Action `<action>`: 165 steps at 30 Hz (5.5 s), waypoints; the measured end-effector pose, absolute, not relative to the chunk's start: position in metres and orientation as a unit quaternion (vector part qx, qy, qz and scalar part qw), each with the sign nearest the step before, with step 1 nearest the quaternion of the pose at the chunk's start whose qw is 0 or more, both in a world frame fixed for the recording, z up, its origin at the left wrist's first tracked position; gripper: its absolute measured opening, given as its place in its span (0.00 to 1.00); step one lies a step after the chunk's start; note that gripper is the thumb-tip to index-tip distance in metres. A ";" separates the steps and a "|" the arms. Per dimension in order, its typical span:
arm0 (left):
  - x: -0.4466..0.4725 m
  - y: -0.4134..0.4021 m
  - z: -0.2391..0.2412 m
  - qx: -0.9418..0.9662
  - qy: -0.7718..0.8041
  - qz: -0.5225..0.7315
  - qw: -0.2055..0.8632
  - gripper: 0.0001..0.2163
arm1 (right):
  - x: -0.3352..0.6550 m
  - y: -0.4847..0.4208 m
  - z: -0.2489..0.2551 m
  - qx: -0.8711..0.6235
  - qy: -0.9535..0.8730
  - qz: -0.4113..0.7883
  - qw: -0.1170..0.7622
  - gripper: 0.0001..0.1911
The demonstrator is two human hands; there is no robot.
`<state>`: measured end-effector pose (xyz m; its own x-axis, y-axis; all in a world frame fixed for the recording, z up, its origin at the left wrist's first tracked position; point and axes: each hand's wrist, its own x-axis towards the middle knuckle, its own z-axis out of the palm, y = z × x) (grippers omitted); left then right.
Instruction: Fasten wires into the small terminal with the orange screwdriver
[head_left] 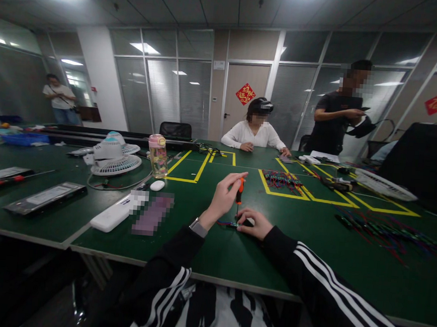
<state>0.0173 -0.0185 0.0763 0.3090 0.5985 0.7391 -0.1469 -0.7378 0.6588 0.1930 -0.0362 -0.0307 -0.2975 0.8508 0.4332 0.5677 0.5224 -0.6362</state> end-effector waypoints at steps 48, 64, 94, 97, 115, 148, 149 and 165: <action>0.018 -0.019 0.077 0.748 0.175 0.570 0.291 0.10 | 0.194 -0.034 -0.034 -0.449 -0.781 0.191 0.389 0.10; 0.020 -0.017 0.075 0.735 0.135 0.542 0.384 0.15 | 0.195 -0.034 -0.035 -0.449 -0.783 0.186 0.388 0.07; 0.020 -0.021 0.077 0.736 0.144 0.559 0.355 0.13 | 0.189 -0.045 -0.016 -0.451 -0.789 0.193 0.371 0.06; 0.019 -0.022 0.077 0.742 0.174 0.592 0.262 0.09 | 0.190 -0.045 -0.016 -0.452 -0.787 0.196 0.371 0.06; 0.018 -0.012 0.115 0.903 0.131 0.325 -0.247 0.14 | 0.192 -0.042 -0.021 -0.429 -0.795 0.199 0.381 0.07; 0.026 -0.031 0.099 0.899 0.101 0.424 -0.041 0.14 | 0.190 -0.045 -0.018 -0.444 -0.786 0.200 0.380 0.09; 0.028 -0.032 0.096 0.889 0.102 0.444 0.044 0.15 | 0.190 -0.044 -0.020 -0.442 -0.786 0.197 0.385 0.10; 0.014 -0.027 0.105 0.895 0.082 0.347 -0.267 0.14 | 0.191 -0.041 -0.024 -0.435 -0.786 0.197 0.393 0.10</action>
<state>0.0138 -0.0268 0.1048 0.7456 -0.0383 0.6653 0.3319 -0.8444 -0.4205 0.1909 -0.0412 -0.0244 -0.3128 0.8377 0.4477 0.5285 0.5451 -0.6508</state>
